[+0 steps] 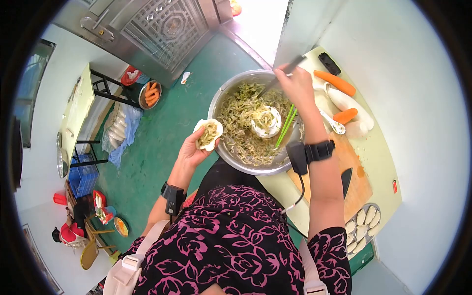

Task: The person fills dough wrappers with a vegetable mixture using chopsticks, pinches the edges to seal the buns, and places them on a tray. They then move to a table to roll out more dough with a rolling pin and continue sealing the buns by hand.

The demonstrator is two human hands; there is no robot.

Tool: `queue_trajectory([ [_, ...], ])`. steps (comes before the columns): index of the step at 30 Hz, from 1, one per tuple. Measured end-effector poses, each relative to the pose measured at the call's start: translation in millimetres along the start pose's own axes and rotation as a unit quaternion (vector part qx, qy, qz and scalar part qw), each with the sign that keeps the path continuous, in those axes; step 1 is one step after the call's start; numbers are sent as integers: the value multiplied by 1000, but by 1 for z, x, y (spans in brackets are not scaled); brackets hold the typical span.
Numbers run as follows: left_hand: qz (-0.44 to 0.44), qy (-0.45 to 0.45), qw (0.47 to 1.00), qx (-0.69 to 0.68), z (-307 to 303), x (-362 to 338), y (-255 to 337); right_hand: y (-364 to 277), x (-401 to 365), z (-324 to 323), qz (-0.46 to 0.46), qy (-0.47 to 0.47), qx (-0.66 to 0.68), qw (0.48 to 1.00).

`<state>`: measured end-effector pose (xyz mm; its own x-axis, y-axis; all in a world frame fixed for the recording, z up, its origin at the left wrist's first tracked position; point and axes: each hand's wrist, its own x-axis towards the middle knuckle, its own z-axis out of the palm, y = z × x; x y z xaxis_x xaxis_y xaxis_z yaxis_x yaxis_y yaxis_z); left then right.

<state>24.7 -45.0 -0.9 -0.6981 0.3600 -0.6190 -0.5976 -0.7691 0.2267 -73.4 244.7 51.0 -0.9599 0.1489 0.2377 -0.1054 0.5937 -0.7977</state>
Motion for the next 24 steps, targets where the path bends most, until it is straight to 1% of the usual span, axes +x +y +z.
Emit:
queue_trajectory([
  [1,-1,-18,1000,-1,2,3,-3,-5,9,8,-11,-17,-61,998],
  [3,-9,-41,999,-5,10,5,-7,-9,26,31,-18,-69,-92,993],
  [5,-23,-54,998,-4,22,8,-10,0,40,57,2,-126,-118,985],
  [6,-39,-63,997,-5,29,8,-11,0,45,64,-2,-115,-122,986],
  [9,-61,-82,995,0,39,11,-14,16,62,74,33,-110,-147,982],
  [12,-82,-83,993,22,45,11,-13,49,67,77,102,-118,-90,984],
  [15,-92,-70,992,47,47,14,-13,71,53,79,103,-83,-4,991],
  [16,-94,-65,992,55,47,14,-13,62,46,73,166,-105,53,979],
  [19,-104,-72,991,54,48,18,-14,34,21,46,65,-74,-29,995],
  [20,-101,-75,991,55,51,17,-13,29,6,41,78,-102,40,991],
  [21,-99,-77,991,54,54,15,-13,12,-13,34,144,-164,166,962],
  [22,-97,-78,991,53,55,14,-14,7,-33,34,216,-226,307,899],
  [23,-102,-86,989,56,55,14,-14,6,-55,37,250,-289,410,828],
  [24,-107,-96,988,59,55,16,-15,-11,-74,37,286,-303,488,767],
])
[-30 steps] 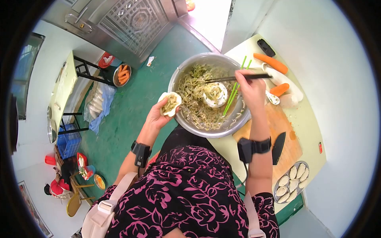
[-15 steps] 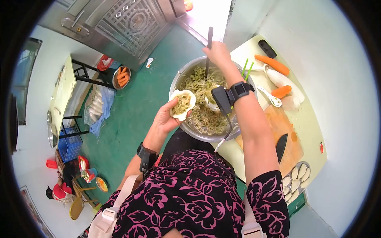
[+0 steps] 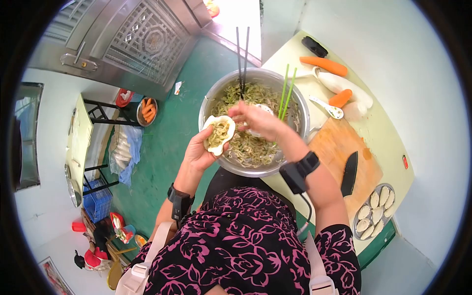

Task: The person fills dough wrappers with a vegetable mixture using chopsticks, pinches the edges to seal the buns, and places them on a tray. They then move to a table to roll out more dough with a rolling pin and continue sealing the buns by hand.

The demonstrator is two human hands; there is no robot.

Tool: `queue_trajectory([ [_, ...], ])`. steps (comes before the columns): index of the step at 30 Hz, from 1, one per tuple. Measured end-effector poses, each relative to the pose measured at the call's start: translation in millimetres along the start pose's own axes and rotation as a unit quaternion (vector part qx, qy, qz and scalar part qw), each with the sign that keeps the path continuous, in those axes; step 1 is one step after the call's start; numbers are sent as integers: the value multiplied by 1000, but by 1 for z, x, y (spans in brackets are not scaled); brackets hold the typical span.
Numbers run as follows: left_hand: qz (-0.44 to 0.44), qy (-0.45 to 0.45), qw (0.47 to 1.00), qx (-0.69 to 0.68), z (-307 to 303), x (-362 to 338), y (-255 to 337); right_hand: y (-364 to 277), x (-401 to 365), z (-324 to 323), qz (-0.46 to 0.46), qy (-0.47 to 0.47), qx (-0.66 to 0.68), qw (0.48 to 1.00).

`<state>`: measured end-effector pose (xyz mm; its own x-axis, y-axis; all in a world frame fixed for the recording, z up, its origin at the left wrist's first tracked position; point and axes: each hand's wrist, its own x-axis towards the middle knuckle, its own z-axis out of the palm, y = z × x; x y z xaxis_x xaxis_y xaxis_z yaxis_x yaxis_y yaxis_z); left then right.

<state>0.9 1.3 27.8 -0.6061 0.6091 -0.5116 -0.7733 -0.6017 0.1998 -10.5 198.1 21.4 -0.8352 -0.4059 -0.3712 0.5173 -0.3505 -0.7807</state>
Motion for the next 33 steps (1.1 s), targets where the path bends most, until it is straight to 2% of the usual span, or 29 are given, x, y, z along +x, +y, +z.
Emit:
queue_trajectory([
  [1,-4,-9,1000,3,1,2,-1,10,-7,3,19,-23,59,998],
  [3,-9,0,999,32,8,2,-6,18,-19,4,18,-10,100,995],
  [6,-20,21,998,61,8,5,-9,21,-28,-6,9,33,76,997],
  [9,-25,41,996,70,8,5,-14,17,-40,-10,11,36,75,996],
  [12,-13,63,995,73,8,4,-17,13,-50,-12,-2,98,17,995],
  [16,-31,44,998,44,2,5,-21,6,-58,-3,-74,105,-78,989],
  [19,-40,25,998,34,1,5,-21,12,-54,-3,-87,166,-140,972],
  [22,-46,9,998,36,2,3,-20,23,-54,-1,-11,75,7,997],
  [29,-60,6,997,39,-2,-2,-22,33,-49,-2,11,106,-55,993],
  [32,-61,10,997,51,-3,-4,-25,31,-50,0,10,94,-107,990],
  [33,-60,15,997,55,-3,-4,-26,32,-50,1,-19,120,-155,981],
])
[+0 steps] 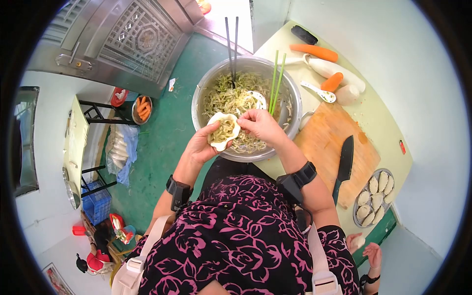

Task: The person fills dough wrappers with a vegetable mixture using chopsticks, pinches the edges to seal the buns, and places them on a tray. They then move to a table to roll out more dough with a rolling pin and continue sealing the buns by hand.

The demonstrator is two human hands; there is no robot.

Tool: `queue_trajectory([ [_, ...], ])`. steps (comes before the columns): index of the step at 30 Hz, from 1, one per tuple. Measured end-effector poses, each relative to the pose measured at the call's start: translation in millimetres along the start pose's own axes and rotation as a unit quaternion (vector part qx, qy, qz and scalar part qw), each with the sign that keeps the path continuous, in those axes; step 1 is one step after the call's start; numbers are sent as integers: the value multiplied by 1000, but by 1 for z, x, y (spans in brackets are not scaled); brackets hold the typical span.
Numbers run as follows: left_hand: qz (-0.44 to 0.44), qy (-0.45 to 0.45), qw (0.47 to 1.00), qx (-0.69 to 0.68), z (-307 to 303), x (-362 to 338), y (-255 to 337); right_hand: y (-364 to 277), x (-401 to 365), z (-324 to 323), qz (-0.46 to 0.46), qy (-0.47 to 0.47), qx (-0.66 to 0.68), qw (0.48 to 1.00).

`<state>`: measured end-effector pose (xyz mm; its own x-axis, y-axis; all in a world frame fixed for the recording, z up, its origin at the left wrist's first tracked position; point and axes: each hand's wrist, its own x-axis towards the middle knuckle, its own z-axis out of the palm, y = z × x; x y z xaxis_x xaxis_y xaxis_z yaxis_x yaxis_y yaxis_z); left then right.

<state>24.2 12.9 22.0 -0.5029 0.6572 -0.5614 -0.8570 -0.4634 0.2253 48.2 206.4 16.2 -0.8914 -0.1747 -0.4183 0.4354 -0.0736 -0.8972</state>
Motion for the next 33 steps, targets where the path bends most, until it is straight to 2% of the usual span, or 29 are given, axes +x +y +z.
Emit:
queue_trajectory([
  [2,0,-6,1000,-3,-2,0,-2,1,-2,4,-58,59,-91,992],
  [5,-1,-6,1000,-5,-1,0,-4,-26,-14,18,-97,76,-181,976],
  [8,0,-11,1000,0,-1,-1,-6,-21,-13,25,-240,61,-365,897],
  [9,2,-14,1000,2,-1,-1,-6,-22,-15,27,-245,64,-410,876],
  [12,3,-18,1000,-14,-1,-5,-6,-27,-24,29,-292,109,-388,867],
  [15,-3,-24,1000,-11,-3,-5,-4,-44,-34,22,-235,83,-248,936],
  [18,-5,-13,1000,1,-2,-6,-5,-42,-30,18,-187,80,-207,957],
  [21,-10,-11,1000,9,4,-6,-7,-38,-27,29,-196,27,-173,965],
  [24,-23,-31,999,6,2,-2,-10,-46,-30,30,-156,65,-148,975],
  [27,-21,-34,999,5,5,-2,-13,-45,-26,25,-200,60,-34,977],
  [29,16,-12,1000,5,-6,-3,-15,-42,-20,23,-274,90,-101,952],
  [30,12,-17,1000,12,-8,3,-19,-39,-22,14,-306,131,-144,932],
  [31,16,21,999,18,-12,6,-17,-31,-20,9,-347,189,-180,900],
  [32,4,-25,1000,11,-12,5,-12,-18,-17,1,-337,222,-201,893],
  [33,6,-32,999,4,-13,7,-11,-5,-15,-10,-370,243,-285,850],
])
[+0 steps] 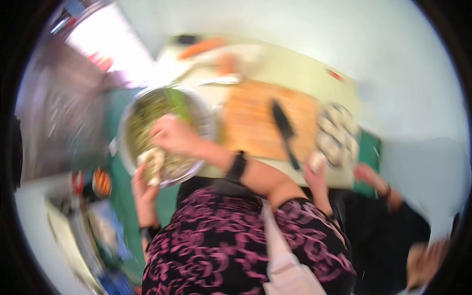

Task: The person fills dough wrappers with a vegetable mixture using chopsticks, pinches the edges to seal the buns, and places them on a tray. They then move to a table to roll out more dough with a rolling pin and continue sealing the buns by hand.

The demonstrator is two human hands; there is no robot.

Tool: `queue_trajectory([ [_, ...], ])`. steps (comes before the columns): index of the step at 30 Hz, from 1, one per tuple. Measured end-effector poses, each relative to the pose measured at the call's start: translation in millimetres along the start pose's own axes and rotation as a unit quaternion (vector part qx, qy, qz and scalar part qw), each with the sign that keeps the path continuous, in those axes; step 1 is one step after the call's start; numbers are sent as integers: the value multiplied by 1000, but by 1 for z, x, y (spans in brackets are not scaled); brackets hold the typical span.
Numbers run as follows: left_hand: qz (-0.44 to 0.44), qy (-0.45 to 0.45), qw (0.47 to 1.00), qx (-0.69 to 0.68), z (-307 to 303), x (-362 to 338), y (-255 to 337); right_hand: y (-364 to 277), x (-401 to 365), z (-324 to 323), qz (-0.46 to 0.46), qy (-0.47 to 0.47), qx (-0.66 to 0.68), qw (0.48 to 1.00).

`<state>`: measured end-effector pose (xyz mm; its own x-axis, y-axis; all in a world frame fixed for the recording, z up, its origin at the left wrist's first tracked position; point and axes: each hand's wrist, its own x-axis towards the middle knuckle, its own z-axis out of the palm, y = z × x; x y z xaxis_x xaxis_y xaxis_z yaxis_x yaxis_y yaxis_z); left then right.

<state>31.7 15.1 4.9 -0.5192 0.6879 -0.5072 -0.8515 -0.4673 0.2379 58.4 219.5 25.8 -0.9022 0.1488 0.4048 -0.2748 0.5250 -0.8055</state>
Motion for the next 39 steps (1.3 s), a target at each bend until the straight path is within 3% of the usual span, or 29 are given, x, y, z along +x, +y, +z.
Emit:
queue_trajectory([
  [1,19,4,1000,23,-3,5,1,0,-7,-8,144,-96,100,980],
  [2,-34,-36,999,-13,-8,2,10,-2,-14,-12,177,-169,98,965],
  [3,-52,-8,998,-43,-5,5,14,11,-24,-5,146,-169,99,970],
  [4,-90,-21,994,-66,0,3,14,7,-30,-5,179,-180,140,957],
  [15,-178,-27,981,-69,41,20,3,0,-51,-21,194,-74,185,961],
  [26,-150,-11,988,-41,40,16,-1,6,-57,-22,197,-70,222,952],
  [29,-56,16,994,91,37,15,-6,9,-58,-16,151,-79,289,942],
  [30,-49,53,994,80,36,11,-7,14,-59,-9,127,-82,234,960],
  [32,-30,30,996,80,46,9,-15,4,-54,-19,195,-108,285,932],
  [33,-53,11,997,48,42,10,-13,3,-54,-15,210,-65,316,923],
  [35,-73,-2,997,19,43,9,-13,2,-57,-12,211,-59,266,939],
  [39,-87,2,996,-16,42,2,-12,0,-57,-10,222,-66,310,922],
])
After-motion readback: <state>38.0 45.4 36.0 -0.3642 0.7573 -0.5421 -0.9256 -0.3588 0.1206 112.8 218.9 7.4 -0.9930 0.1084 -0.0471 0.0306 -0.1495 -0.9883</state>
